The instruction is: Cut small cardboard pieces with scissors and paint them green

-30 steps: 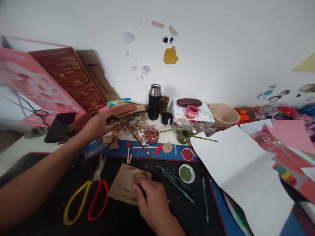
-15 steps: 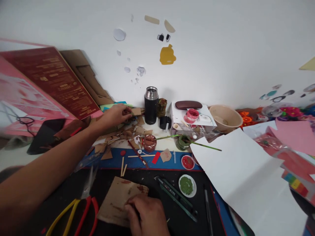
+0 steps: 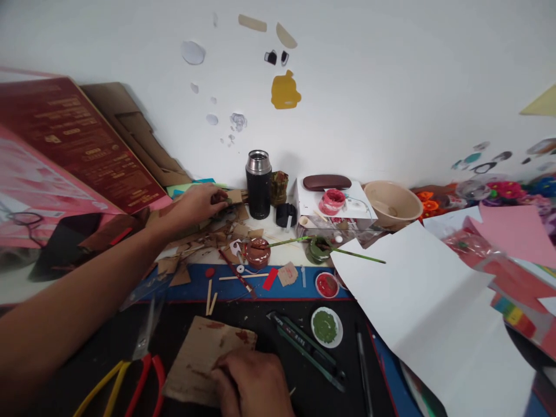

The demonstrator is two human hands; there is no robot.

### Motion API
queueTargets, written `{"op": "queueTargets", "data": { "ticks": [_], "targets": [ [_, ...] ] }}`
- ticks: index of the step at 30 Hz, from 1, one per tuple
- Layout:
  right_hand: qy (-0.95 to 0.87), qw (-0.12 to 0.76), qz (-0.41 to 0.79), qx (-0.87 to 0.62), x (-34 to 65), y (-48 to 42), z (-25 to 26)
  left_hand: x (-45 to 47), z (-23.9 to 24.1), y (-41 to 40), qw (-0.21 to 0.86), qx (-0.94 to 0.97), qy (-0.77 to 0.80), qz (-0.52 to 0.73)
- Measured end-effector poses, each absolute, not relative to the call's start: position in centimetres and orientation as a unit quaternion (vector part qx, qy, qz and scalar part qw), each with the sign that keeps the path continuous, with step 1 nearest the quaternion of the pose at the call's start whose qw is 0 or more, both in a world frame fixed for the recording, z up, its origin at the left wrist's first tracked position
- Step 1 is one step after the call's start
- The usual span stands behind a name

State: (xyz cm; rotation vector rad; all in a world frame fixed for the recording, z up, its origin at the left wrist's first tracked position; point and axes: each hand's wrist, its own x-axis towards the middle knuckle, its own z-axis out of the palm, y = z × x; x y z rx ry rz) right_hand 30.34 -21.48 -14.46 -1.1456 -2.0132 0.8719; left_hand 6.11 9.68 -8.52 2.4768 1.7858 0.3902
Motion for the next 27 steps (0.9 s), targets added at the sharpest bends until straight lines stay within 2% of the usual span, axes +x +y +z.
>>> {"op": "queueTargets", "data": {
  "ticks": [11, 27],
  "targets": [
    [-0.780, 0.300, 0.333, -0.438, 30.4, -21.6, -14.9, 7.1, -8.5, 9.8, 0.043, 0.795, 0.588, 0.140],
    [-0.771, 0.337, 0.321, -0.434, 30.2, -21.5, -14.5, 7.6, -8.4, 10.1, 0.002, 0.791, 0.599, 0.129]
  ]
}}
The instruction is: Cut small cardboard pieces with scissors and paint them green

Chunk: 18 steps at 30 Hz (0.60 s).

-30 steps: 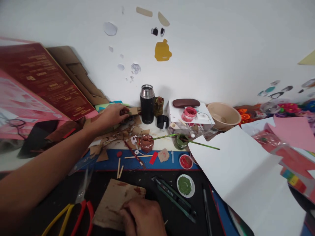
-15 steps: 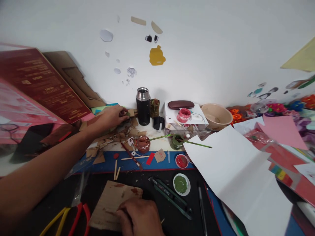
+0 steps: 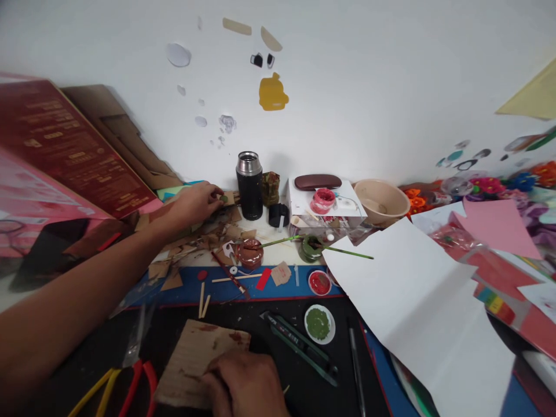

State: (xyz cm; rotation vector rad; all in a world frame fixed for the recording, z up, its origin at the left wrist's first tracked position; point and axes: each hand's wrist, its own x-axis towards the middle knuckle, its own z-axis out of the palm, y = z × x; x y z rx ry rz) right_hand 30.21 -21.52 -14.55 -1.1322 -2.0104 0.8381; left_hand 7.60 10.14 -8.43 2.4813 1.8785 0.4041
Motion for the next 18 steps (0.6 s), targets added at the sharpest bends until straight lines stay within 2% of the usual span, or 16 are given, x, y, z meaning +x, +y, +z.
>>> {"op": "queueTargets", "data": {
  "ticks": [18],
  "targets": [
    [-0.778, 0.314, 0.318, -0.442, 30.1, -21.7, -15.0, 7.4, -8.7, 11.0, 0.022, 0.803, 0.583, 0.119]
  ]
}}
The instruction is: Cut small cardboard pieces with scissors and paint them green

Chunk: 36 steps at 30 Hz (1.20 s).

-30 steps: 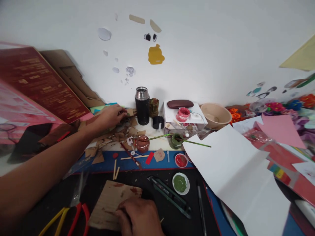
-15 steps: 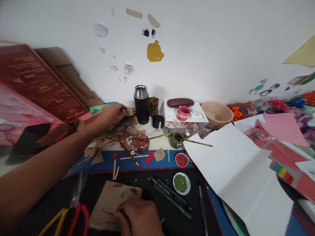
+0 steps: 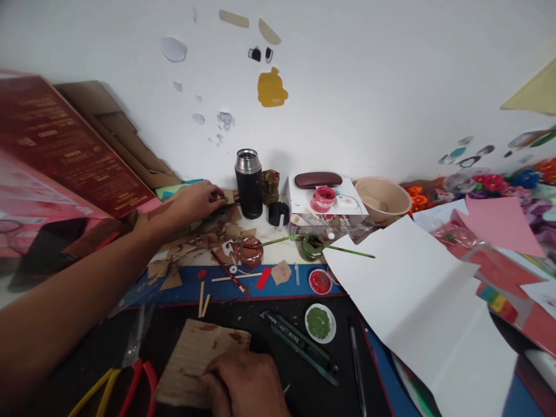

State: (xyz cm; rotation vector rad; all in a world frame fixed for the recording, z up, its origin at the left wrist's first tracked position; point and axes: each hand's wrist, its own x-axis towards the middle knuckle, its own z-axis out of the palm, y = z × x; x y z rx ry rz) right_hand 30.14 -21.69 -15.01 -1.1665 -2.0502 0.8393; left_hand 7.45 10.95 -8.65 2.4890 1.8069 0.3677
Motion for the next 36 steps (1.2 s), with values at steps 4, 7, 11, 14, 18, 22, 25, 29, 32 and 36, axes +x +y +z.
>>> {"op": "queueTargets", "data": {
  "ticks": [4, 7, 11, 14, 18, 22, 25, 29, 32, 36],
  "targets": [
    [-0.776, 0.320, 0.318, -0.441, 30.18, -21.70, -14.78, 7.50, -8.62, 11.03, 0.022, 0.805, 0.581, 0.117],
    [-0.781, 0.307, 0.322, -0.438, 30.24, -21.74, -14.83, 7.47, -8.69, 11.13, 0.013, 0.809, 0.576, 0.113],
    [-0.787, 0.284, 0.329, -0.438, 30.35, -21.80, -14.81, 7.41, -9.01, 11.48, 0.031, 0.812, 0.575, 0.092],
    [-0.786, 0.287, 0.331, -0.436, 30.42, -21.84, -14.66, 7.42, -9.13, 11.81, 0.061, 0.805, 0.583, 0.090],
    [-0.780, 0.300, 0.339, -0.432, 30.46, -21.83, -14.52, 7.52, -8.88, 11.94, 0.045, 0.803, 0.588, 0.087],
    [-0.777, 0.306, 0.340, -0.432, 30.47, -21.78, -14.44, 7.79, -8.43, 11.57, 0.037, 0.804, 0.587, 0.087],
    [-0.775, 0.315, 0.338, -0.431, 30.46, -21.74, -14.31, 8.00, -8.26, 11.33, 0.029, 0.796, 0.598, 0.090],
    [-0.776, 0.310, 0.336, -0.435, 30.39, -21.72, -14.15, 8.01, -8.39, 11.33, 0.030, 0.798, 0.593, 0.100],
    [-0.778, 0.306, 0.332, -0.437, 30.35, -21.79, -14.14, 7.93, -8.50, 11.37, 0.023, 0.804, 0.583, 0.111],
    [-0.777, 0.305, 0.339, -0.434, 30.40, -21.85, -14.22, 8.08, -8.22, 11.21, 0.030, 0.800, 0.589, 0.107]
  ]
}}
